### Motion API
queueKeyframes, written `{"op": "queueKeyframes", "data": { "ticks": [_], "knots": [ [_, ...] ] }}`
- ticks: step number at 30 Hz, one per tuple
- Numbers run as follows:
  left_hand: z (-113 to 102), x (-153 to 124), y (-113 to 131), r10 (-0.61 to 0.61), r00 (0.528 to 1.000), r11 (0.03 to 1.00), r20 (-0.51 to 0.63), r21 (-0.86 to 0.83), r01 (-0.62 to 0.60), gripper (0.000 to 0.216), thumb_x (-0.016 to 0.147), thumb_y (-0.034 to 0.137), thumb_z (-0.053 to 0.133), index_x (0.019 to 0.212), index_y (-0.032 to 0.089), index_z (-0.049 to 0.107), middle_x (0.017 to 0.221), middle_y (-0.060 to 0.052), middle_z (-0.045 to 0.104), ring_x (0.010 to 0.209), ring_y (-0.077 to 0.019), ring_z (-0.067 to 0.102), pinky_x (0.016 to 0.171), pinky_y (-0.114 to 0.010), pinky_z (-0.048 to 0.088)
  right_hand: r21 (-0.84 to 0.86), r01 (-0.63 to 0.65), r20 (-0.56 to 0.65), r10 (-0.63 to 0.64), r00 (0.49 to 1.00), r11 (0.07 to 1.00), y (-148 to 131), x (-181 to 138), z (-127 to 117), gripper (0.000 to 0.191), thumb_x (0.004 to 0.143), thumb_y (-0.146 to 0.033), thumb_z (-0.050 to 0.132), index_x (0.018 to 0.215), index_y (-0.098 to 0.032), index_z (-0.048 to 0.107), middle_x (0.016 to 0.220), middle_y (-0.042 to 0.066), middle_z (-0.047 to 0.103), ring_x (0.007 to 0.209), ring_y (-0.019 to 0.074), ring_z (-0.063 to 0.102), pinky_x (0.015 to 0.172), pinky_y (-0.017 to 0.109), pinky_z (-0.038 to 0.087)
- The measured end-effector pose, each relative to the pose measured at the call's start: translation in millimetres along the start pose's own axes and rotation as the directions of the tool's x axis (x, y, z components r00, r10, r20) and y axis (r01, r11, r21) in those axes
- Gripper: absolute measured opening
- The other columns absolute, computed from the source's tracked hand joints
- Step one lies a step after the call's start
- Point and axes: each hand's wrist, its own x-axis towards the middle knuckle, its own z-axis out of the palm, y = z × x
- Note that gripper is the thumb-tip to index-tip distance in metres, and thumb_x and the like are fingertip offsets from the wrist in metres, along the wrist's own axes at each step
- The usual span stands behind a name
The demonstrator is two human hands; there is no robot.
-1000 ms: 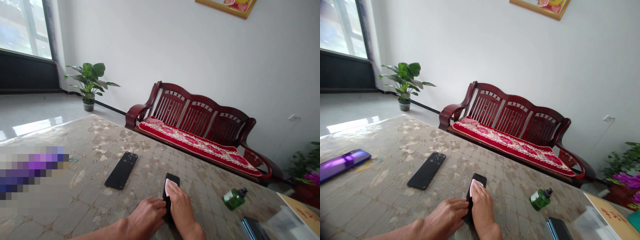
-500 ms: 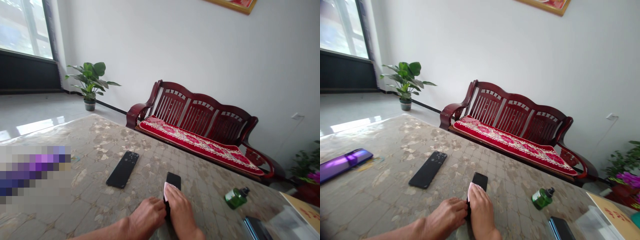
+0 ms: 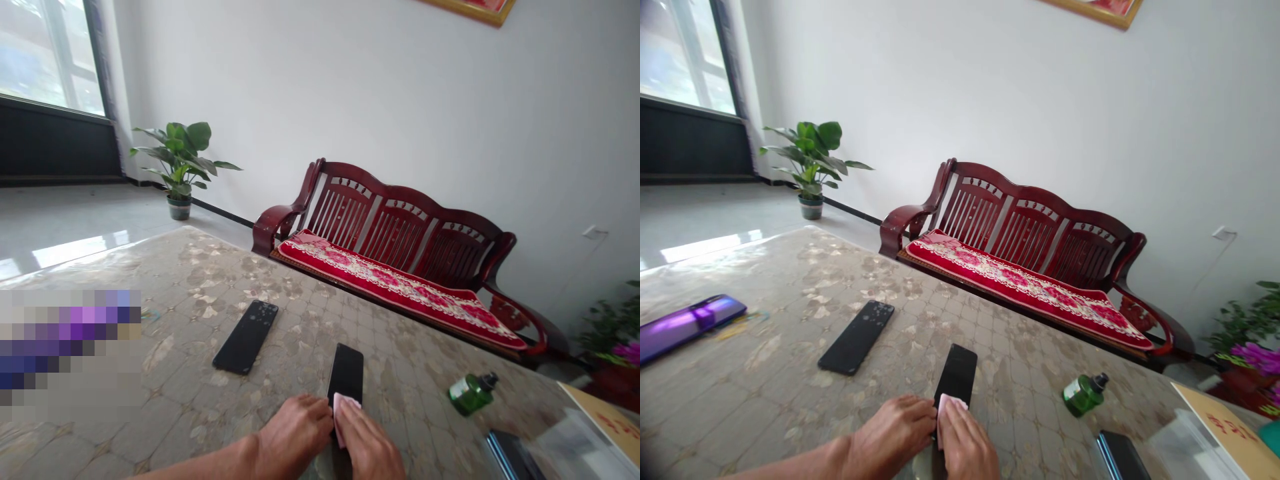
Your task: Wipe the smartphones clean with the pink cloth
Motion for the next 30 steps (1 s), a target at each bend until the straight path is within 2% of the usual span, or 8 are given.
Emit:
{"op": "queueKeyframes", "data": {
  "ticks": [3, 8, 12, 15, 21, 24, 26, 30],
  "knots": [
    [1, -1, -1, 0.002, 1.000, 1.000, -0.004, -0.004, -0.002, 0.005, 0.092, 0.021, 0.062, 0.087, 0.019, 0.060, 0.094, -0.001, 0.069, 0.087, -0.0197, 0.065, 0.080, -0.029, 0.051, -0.004, -0.020, -0.005, 0.020, 1.000, 1.000, 2, 1, -2, 0.060, 0.083, -0.004, 0.046, 0.141, -0.018, 0.048, 0.134, 0.003, 0.059, 0.118, 0.0195, 0.060, 0.099, 0.029, 0.052],
    [1, -2, -1, -0.031, 0.999, 0.999, -0.033, -0.012, 0.031, 0.010, 0.094, 0.020, 0.056, 0.085, 0.020, 0.060, 0.090, -0.002, 0.067, 0.086, -0.0188, 0.065, 0.081, -0.028, 0.051, 0.004, -0.251, 0.014, 0.251, 0.968, 0.968, 12, 41, 1, 0.054, 0.082, 0.002, 0.038, 0.129, -0.014, 0.060, 0.127, 0.008, 0.065, 0.116, 0.0212, 0.062, 0.099, 0.036, 0.053],
    [3, -3, -1, -0.034, 0.998, 0.999, -0.060, -0.021, 0.033, 0.010, 0.095, 0.021, 0.054, 0.088, 0.021, 0.060, 0.089, -0.003, 0.067, 0.085, -0.0188, 0.065, 0.082, -0.028, 0.051, 0.011, -0.334, 0.035, 0.333, 0.942, 0.943, 19, 60, 4, 0.051, 0.083, 0.002, 0.039, 0.125, -0.013, 0.064, 0.125, 0.011, 0.066, 0.116, 0.0227, 0.062, 0.101, 0.039, 0.051],
    [8, -3, -2, -0.029, 0.996, 0.999, -0.081, -0.023, 0.027, 0.011, 0.096, 0.021, 0.053, 0.088, 0.021, 0.060, 0.088, -0.003, 0.067, 0.086, -0.0192, 0.064, 0.083, -0.028, 0.051, 0.004, -0.309, 0.010, 0.309, 0.951, 0.951, 13, 49, 2, 0.053, 0.081, 0.002, 0.039, 0.127, -0.012, 0.062, 0.125, 0.011, 0.066, 0.115, 0.0228, 0.063, 0.099, 0.038, 0.053],
    [12, -2, -3, -0.015, 0.996, 1.000, -0.093, -0.017, 0.014, 0.013, 0.096, 0.020, 0.053, 0.084, 0.020, 0.059, 0.086, -0.003, 0.066, 0.088, -0.0193, 0.064, 0.085, -0.029, 0.050, -0.047, -0.061, -0.063, 0.058, 0.996, 0.997, -3, -11, -2, 0.063, 0.080, -0.001, 0.043, 0.141, -0.017, 0.048, 0.132, 0.005, 0.061, 0.117, 0.0202, 0.061, 0.096, 0.029, 0.053],
    [10, -2, -2, 0.007, 0.995, 1.000, -0.096, -0.001, -0.007, 0.013, 0.096, 0.019, 0.053, 0.084, 0.020, 0.059, 0.086, -0.003, 0.066, 0.089, -0.0194, 0.064, 0.085, -0.029, 0.050, -0.034, -0.032, -0.076, 0.029, 0.997, 0.999, -4, -21, -3, 0.065, 0.082, -0.003, 0.045, 0.145, -0.021, 0.043, 0.134, 0.003, 0.059, 0.119, 0.0192, 0.060, 0.097, 0.027, 0.052],
    [8, -2, -1, 0.010, 0.996, 1.000, -0.091, 0.009, -0.009, 0.012, 0.095, 0.019, 0.053, 0.085, 0.020, 0.059, 0.086, -0.003, 0.066, 0.088, -0.0193, 0.064, 0.084, -0.029, 0.050, 0.011, -0.085, -0.086, 0.086, 0.993, 0.996, -2, -14, -3, 0.065, 0.081, -0.001, 0.042, 0.142, -0.022, 0.046, 0.132, 0.003, 0.061, 0.118, 0.0180, 0.061, 0.098, 0.027, 0.052],
    [8, 0, -2, -0.015, 0.995, 1.000, -0.100, 0.004, 0.016, 0.012, 0.096, 0.021, 0.052, 0.086, 0.020, 0.059, 0.087, -0.002, 0.065, 0.085, -0.0182, 0.064, 0.083, -0.028, 0.051, 0.089, -0.308, -0.029, 0.311, 0.950, 0.947, 10, 23, -3, 0.059, 0.081, 0.002, 0.039, 0.131, -0.021, 0.059, 0.127, 0.004, 0.065, 0.117, 0.0186, 0.062, 0.100, 0.032, 0.052]
  ]
}}
